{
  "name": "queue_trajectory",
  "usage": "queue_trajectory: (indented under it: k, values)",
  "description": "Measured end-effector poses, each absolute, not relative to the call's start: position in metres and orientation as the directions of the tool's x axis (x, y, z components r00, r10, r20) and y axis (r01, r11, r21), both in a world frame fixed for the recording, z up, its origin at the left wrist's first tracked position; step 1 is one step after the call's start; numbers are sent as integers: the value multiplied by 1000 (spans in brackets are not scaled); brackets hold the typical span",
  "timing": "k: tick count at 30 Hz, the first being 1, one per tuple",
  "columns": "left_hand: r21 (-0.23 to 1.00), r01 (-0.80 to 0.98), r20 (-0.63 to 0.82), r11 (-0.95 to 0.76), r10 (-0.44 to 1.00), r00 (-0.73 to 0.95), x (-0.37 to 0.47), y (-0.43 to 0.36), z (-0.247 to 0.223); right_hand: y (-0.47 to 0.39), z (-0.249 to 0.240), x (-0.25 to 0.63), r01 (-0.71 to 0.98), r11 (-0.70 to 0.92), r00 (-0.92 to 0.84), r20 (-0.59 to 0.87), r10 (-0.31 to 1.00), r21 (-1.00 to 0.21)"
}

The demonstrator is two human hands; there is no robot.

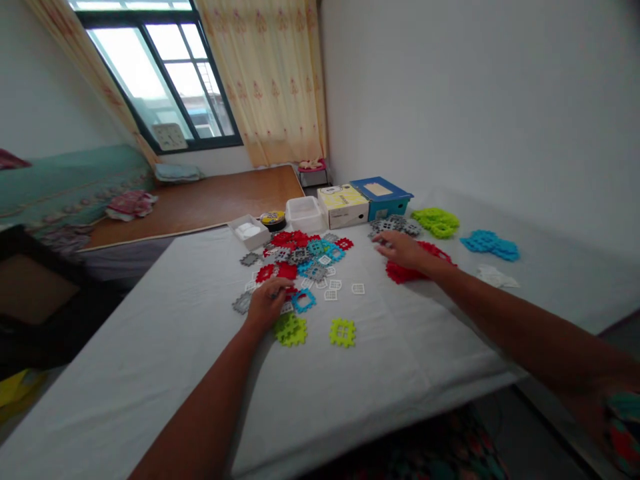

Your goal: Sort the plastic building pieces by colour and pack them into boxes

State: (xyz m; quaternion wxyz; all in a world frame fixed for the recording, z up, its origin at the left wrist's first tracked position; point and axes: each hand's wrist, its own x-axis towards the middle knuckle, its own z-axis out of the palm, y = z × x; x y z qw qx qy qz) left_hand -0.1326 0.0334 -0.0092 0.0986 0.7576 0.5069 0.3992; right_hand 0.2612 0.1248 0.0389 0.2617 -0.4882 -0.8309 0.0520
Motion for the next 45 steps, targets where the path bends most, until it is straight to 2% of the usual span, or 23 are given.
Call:
queue_trajectory:
  k: [3,7,9,15,18,21,26,29,34,37,42,45]
  values:
    - [603,660,530,-447,844,87,-133,33,-7,76,29,198,558,734,-660,330,675,-387]
    - [630,640,548,-440,836,36,-133,32,-6,22,24,142,318,866,-866,254,431,-385]
    - [641,625,552,-445,834,28,-132,32,-6,5,22,123,294,891,-890,241,387,-346]
    - [658,590,545,-469,836,57,-128,30,-7,-10,10,77,321,939,-905,252,343,-126]
    - [649,594,546,-475,835,71,-130,29,-6,-6,8,74,367,927,-900,220,375,-79]
    - [639,592,556,-492,826,87,-131,30,-7,4,14,90,435,894,-869,209,448,-111]
    - [616,603,557,-506,822,120,-129,34,-12,28,18,130,510,791,-788,185,587,-337]
    - [597,610,573,-521,809,131,-129,33,-14,41,9,146,518,715,-706,236,667,-469]
    - [589,616,585,-523,802,122,-130,31,-12,48,-5,154,490,637,-608,290,739,-595]
    - [582,627,579,-518,805,127,-129,30,-11,46,-7,150,478,669,-595,351,723,-570]
    - [572,649,536,-502,827,168,-128,29,-11,40,-8,139,483,784,-719,335,609,-390]
    - [565,663,520,-492,836,177,-129,28,-10,39,-7,139,475,783,-720,333,608,-402]
